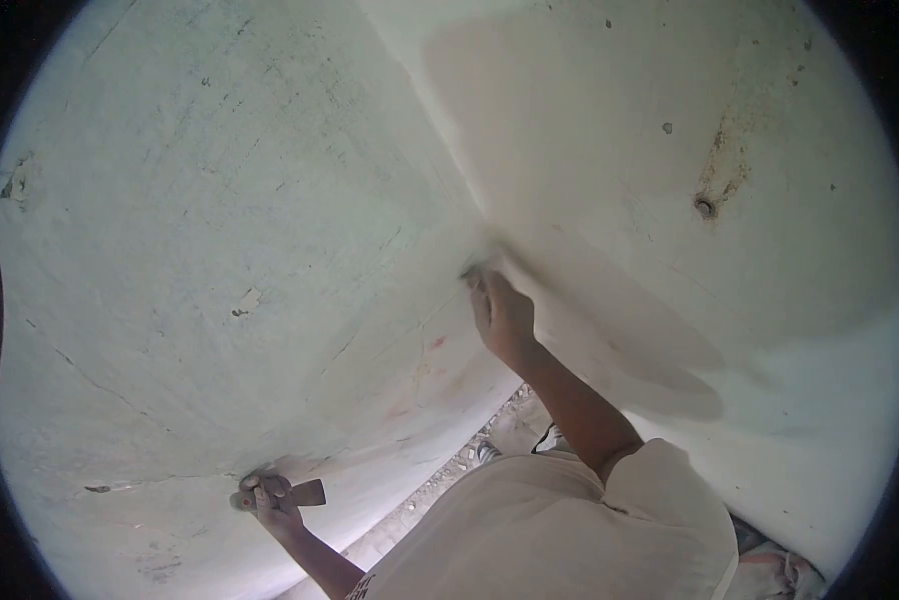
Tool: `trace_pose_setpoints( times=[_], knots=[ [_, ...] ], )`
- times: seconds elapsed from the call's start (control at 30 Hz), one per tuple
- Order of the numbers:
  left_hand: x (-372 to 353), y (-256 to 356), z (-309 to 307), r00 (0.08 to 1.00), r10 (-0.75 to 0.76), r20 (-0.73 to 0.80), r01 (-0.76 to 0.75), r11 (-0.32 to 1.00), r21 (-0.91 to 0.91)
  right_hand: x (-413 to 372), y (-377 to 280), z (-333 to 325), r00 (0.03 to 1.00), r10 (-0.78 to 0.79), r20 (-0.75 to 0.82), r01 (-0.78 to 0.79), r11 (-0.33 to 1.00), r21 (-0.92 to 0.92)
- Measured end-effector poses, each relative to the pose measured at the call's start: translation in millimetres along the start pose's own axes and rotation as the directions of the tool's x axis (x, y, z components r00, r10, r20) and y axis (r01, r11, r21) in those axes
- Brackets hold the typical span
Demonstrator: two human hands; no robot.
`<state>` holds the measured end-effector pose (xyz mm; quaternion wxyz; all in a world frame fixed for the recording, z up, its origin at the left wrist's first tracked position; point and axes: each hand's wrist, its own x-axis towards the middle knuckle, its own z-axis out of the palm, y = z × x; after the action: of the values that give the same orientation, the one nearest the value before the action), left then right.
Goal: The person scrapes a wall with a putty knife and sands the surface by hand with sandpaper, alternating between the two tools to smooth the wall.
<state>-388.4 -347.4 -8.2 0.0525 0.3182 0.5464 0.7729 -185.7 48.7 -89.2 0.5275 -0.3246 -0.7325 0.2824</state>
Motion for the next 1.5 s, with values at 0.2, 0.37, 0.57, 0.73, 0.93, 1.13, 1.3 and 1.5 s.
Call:
trace_pose_setpoints(
  times=[0.2, 0.37, 0.57, 0.73, 0.93, 1.13, 1.3, 1.5],
  knots=[
    [1, 2, -1, 1.000, -0.019, -0.020, 0.019, 1.000, 0.008, -10, -8, 3, 0.977, -0.186, 0.104, 0.188, 0.982, -0.013],
    [-2, 0, -2, 1.000, -0.016, -0.023, 0.016, 1.000, -0.003, -13, -18, 2, 0.970, -0.183, 0.160, 0.184, 0.983, 0.014],
    [-1, 3, 1, 1.000, 0.008, 0.029, -0.009, 1.000, 0.007, -7, -24, 3, 0.987, -0.158, 0.006, 0.156, 0.981, 0.113],
    [-2, 0, 3, 1.000, 0.017, -0.010, -0.016, 0.999, 0.037, -3, -11, 4, 0.995, -0.028, 0.091, 0.024, 0.999, 0.046],
    [-1, -2, 1, 0.999, 0.033, -0.006, -0.033, 0.999, 0.039, -2, -6, -2, 0.986, 0.046, 0.158, -0.051, 0.998, 0.024],
    [-2, 0, 4, 0.998, 0.003, -0.070, 0.001, 0.998, 0.058, -10, -16, 1, 0.972, -0.159, 0.173, 0.145, 0.985, 0.091],
    [-2, 3, 9, 0.999, 0.015, -0.046, -0.012, 0.998, 0.059, -9, -15, 1, 0.982, -0.084, 0.169, 0.067, 0.993, 0.102],
    [-2, 2, 7, 1.000, 0.023, -0.010, -0.022, 0.998, 0.053, 7, -10, -9, 0.992, -0.107, 0.068, 0.093, 0.979, 0.184]
  ],
)
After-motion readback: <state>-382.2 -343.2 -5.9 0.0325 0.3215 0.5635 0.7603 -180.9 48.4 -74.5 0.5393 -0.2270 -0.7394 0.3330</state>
